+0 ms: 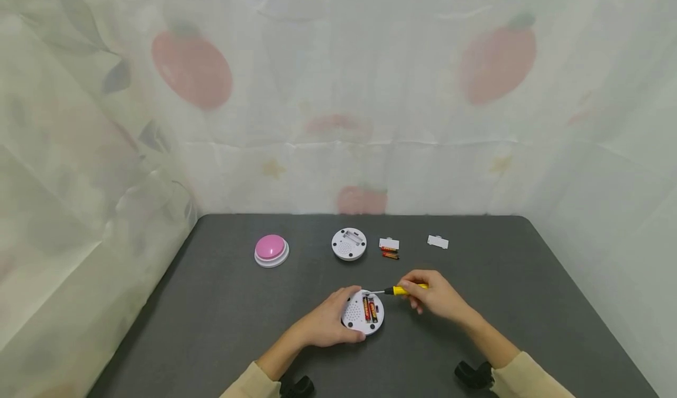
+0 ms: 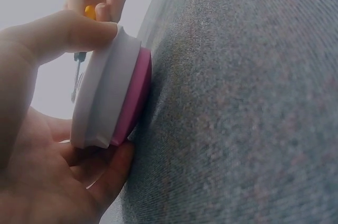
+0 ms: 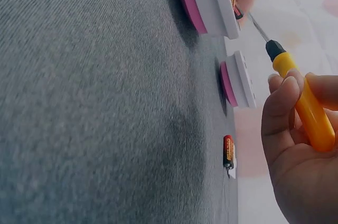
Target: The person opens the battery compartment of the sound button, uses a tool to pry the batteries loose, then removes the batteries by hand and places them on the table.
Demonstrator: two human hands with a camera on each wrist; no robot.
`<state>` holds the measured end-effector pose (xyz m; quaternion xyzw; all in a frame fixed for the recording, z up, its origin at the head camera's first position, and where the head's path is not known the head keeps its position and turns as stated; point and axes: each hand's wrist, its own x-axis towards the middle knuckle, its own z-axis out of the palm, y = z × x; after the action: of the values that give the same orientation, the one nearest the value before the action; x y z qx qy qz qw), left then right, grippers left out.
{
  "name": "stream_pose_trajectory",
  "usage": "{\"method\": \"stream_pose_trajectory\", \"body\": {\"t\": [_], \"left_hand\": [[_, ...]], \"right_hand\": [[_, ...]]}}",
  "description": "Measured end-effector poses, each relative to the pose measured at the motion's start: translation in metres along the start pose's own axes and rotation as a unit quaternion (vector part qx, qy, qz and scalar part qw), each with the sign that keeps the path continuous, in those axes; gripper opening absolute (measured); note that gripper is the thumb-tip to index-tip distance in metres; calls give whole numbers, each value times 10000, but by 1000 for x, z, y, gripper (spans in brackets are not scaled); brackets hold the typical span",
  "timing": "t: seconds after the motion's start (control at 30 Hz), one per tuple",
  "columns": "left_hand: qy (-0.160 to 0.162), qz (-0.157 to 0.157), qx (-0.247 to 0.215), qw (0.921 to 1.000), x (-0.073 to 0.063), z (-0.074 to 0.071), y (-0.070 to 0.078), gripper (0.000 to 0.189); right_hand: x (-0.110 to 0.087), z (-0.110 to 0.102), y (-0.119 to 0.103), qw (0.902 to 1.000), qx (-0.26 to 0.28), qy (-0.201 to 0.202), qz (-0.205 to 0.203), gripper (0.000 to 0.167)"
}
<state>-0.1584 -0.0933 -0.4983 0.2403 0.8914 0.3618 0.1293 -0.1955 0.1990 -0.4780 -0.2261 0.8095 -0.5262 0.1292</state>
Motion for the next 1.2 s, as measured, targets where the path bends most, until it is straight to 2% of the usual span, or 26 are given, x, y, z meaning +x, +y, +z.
{"method": "stream_pose_trajectory", "body": {"t": [0.27,0.57,0.83,1.0,1.2], "left_hand": [[-19,24,-9,10000,0,-1,1,93],[65,29,20,10000,1,1,-2,94],[117,107,3,9999,1,4,-1,93],[116,35,8,9999,1,3,1,93],[124,14,30,9999,0,3,1,93]], "right_hand": [[-12,-14,4,9990,109,353,260,24],[-23,-32,13,9971,-226,480,544,23],[-35,-50,18,9946,-641,718,399,22],[-40,-62,24,9871,-1117,1103,312,18],[-45,-74,30,9710,-1787,1548,350,17]]}}
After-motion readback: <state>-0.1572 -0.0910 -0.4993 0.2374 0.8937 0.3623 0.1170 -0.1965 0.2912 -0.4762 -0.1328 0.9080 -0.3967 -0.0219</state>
